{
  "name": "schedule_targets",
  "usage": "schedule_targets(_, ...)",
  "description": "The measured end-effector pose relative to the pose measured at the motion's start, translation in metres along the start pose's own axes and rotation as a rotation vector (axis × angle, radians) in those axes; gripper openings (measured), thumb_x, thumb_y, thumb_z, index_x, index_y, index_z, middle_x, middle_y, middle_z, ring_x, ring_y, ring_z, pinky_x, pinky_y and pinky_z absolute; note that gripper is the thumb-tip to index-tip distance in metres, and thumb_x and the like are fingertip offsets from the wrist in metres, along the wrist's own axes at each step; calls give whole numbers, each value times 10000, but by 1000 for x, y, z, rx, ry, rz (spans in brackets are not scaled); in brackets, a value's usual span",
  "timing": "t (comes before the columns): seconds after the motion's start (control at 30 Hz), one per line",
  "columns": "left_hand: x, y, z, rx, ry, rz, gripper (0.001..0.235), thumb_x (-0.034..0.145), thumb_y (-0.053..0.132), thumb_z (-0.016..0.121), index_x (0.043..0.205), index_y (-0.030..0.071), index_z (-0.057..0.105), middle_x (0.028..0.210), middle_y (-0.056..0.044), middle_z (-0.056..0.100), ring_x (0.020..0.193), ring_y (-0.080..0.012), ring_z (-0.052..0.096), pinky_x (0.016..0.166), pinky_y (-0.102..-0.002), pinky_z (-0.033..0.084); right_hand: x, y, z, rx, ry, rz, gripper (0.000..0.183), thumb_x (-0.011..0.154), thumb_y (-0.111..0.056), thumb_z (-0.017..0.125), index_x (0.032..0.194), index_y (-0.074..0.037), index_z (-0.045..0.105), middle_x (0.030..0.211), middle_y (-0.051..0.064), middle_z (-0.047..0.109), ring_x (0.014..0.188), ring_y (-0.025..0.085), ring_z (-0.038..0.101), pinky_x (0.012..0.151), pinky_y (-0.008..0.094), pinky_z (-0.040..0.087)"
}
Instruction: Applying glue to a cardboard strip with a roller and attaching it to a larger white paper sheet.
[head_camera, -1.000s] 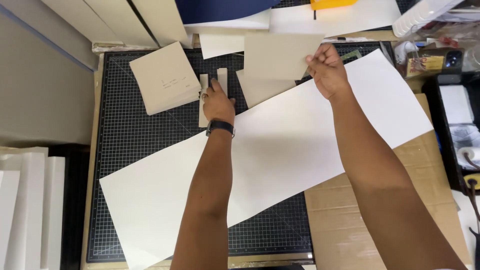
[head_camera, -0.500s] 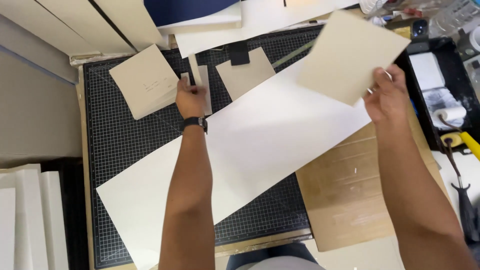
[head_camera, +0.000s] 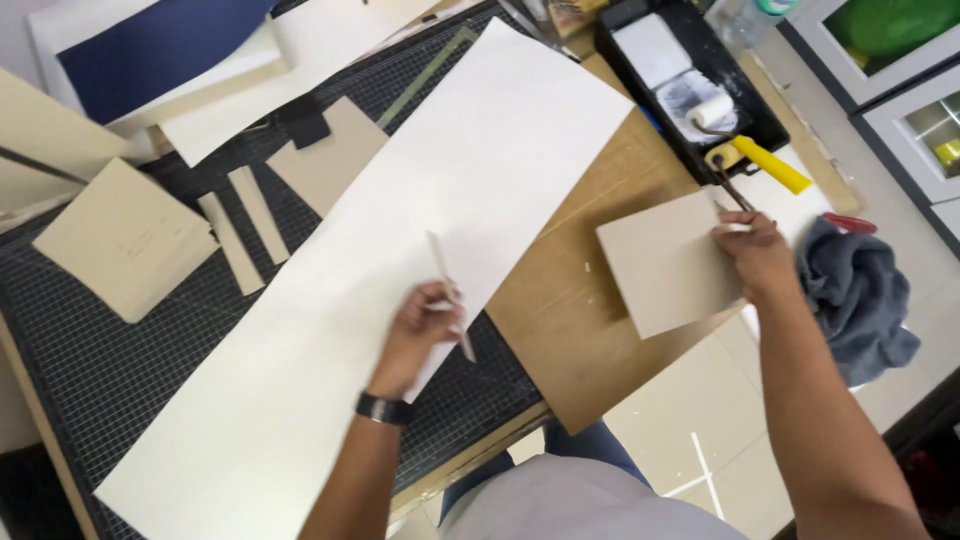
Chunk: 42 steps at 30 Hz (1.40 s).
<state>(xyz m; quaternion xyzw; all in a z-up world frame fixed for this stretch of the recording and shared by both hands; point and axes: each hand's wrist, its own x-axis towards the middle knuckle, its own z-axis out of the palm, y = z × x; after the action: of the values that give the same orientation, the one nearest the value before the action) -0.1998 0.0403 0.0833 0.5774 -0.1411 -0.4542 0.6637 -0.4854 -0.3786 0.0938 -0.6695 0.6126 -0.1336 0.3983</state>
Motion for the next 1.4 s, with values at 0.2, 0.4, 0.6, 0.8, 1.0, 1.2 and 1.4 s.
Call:
schedule_targets(0.2,20,-27,115,-21,-34,-195,538,913,250,784,1350,60,535,1246,-104,491,1081,-210,600,859,-380,658,33,54,42,97,-112,-202,341,935,-150,703,1275,-158,674,986,131,725,876,273,683,756,389,521)
schedule_targets(0.4,50,-57,174,18,107,-63,603,895,313,828,1360,57,541,1151,-105,524,1033,-205,621,813,-385,667,0,-8,51,-179,-80,-434,397,912,-139,735,1298,-108,646,1233,195,661,1164,421,655,985,517,563)
schedule_targets(0.6,56,-53,259,28,220,-23,554,911,300,799,1348,52,565,1148,-166,580,1087,-257,640,819,-383,669,-61,2,27,231,-537,-495,378,897,-248,807,1262,-201,721,966,37,740,868,133,656,736,276,542)
schedule_targets(0.8,78,-78,306,65,295,8,581,899,301,816,1343,15,574,1116,-148,581,1055,-219,607,788,-352,677,-56,17,-3,372,-679,-233,318,961,-110,711,1279,-90,711,1021,88,762,834,133,671,693,291,614)
schedule_targets(1.0,86,-73,344,112,291,-19,564,919,333,782,1356,42,577,1166,-166,606,1081,-232,637,811,-358,671,-25,35,-15,235,-639,-304,269,936,-79,748,1204,-94,764,979,104,791,775,151,673,685,308,577)
schedule_targets(1.2,95,-60,333,954,230,265,546,970,271,727,1454,88,553,1310,-169,571,1294,-367,532,1005,-456,581,34,44,-22,196,-434,-366,316,891,-85,792,1205,-109,762,1012,72,785,925,162,708,844,349,565)
schedule_targets(1.4,126,-91,334,1389,-31,350,671,916,392,751,1516,210,512,1498,-87,470,1485,-332,252,1233,-491,258,54,49,-13,84,-405,-335,381,831,-96,829,1205,-72,758,967,97,737,919,191,658,823,361,548)
